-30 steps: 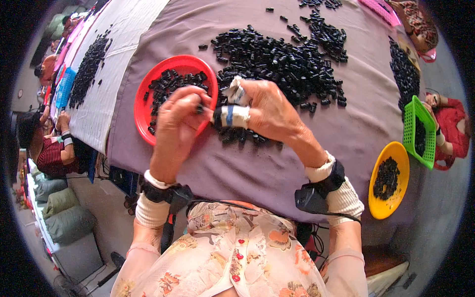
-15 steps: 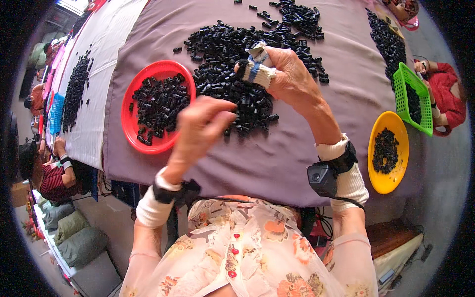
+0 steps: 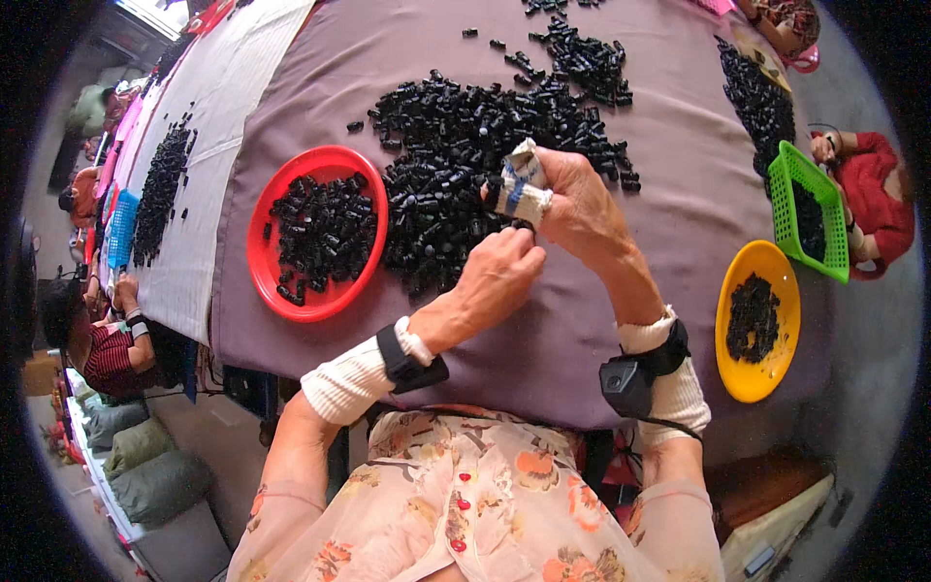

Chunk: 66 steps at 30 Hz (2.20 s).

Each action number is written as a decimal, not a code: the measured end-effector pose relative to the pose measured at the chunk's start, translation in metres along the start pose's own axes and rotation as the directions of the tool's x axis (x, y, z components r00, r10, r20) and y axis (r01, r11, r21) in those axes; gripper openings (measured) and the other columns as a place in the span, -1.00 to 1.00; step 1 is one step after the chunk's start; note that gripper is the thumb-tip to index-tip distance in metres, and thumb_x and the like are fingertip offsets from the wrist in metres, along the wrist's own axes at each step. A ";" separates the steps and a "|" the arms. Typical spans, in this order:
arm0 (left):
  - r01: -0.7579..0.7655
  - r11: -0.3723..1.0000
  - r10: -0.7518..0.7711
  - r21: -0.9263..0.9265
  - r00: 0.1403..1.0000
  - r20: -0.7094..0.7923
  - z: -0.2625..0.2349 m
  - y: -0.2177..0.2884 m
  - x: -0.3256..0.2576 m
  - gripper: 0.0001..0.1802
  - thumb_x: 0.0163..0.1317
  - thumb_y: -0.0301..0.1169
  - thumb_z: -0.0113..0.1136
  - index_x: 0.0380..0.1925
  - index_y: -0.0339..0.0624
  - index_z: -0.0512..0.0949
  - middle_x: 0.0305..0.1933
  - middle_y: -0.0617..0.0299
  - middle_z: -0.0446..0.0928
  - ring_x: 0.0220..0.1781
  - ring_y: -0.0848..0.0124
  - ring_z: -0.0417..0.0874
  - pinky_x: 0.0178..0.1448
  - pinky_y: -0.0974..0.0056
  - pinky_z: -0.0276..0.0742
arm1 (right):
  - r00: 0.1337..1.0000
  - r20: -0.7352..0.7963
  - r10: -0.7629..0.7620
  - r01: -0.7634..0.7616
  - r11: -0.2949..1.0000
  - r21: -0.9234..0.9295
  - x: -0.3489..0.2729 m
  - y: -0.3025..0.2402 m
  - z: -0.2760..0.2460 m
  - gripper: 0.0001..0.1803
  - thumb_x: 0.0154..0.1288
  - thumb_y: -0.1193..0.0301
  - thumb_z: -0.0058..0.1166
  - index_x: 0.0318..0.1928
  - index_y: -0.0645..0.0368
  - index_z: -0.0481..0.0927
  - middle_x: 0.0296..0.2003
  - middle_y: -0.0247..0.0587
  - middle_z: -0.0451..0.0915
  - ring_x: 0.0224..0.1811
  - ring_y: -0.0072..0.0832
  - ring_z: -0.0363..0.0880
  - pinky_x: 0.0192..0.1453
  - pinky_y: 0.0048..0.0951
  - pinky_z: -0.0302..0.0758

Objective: Assembling small black plastic components by hand.

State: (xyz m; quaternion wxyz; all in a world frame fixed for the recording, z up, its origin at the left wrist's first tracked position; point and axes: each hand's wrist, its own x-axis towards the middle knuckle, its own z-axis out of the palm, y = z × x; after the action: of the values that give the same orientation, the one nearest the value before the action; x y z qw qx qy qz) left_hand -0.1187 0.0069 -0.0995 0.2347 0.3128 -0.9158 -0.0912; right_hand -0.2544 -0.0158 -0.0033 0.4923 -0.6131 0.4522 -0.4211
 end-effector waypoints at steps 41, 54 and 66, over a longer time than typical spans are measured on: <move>-0.037 -0.291 -0.694 -0.956 0.696 0.185 -0.146 -0.027 -0.046 -0.83 0.12 -0.51 0.16 -0.26 -0.30 0.52 -0.37 0.29 0.54 -0.43 0.64 0.49 -0.30 0.50 0.48 | 0.942 0.333 -0.035 0.076 0.991 -0.110 0.029 -0.035 0.079 -0.70 -0.03 0.29 0.27 -0.42 0.21 0.48 -0.63 -0.46 0.37 -0.55 -0.70 0.24 -0.47 -0.56 0.26; -0.023 -0.282 -0.678 -0.959 0.712 0.183 -0.147 -0.029 -0.051 -0.80 0.12 -0.55 0.11 -0.22 -0.33 0.50 -0.32 0.19 0.55 -0.26 0.51 0.56 -0.08 0.39 0.49 | 0.946 0.323 -0.038 0.064 0.995 -0.071 0.029 -0.026 0.080 -0.70 -0.06 0.29 0.29 -0.41 0.20 0.50 -0.62 -0.44 0.39 -0.55 -0.69 0.27 -0.47 -0.55 0.28; 0.008 -0.264 -0.660 -0.964 0.728 0.187 -0.143 -0.033 -0.055 -0.76 0.21 -0.49 0.02 -0.14 -0.38 0.47 -0.27 0.11 0.56 -0.23 0.46 0.57 -0.05 0.35 0.50 | 0.960 0.272 -0.060 0.090 0.991 -0.101 0.027 -0.022 0.079 -0.67 -0.09 0.27 0.30 -0.43 0.21 0.48 -0.64 -0.38 0.41 -0.59 -0.66 0.28 -0.50 -0.54 0.28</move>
State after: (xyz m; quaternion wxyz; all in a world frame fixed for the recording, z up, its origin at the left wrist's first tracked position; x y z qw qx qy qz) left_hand 0.0071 0.0118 -0.0053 0.5389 0.2943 -0.3057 -0.7277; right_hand -0.1692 -0.0218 0.0079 0.4974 -0.7079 0.3807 -0.3264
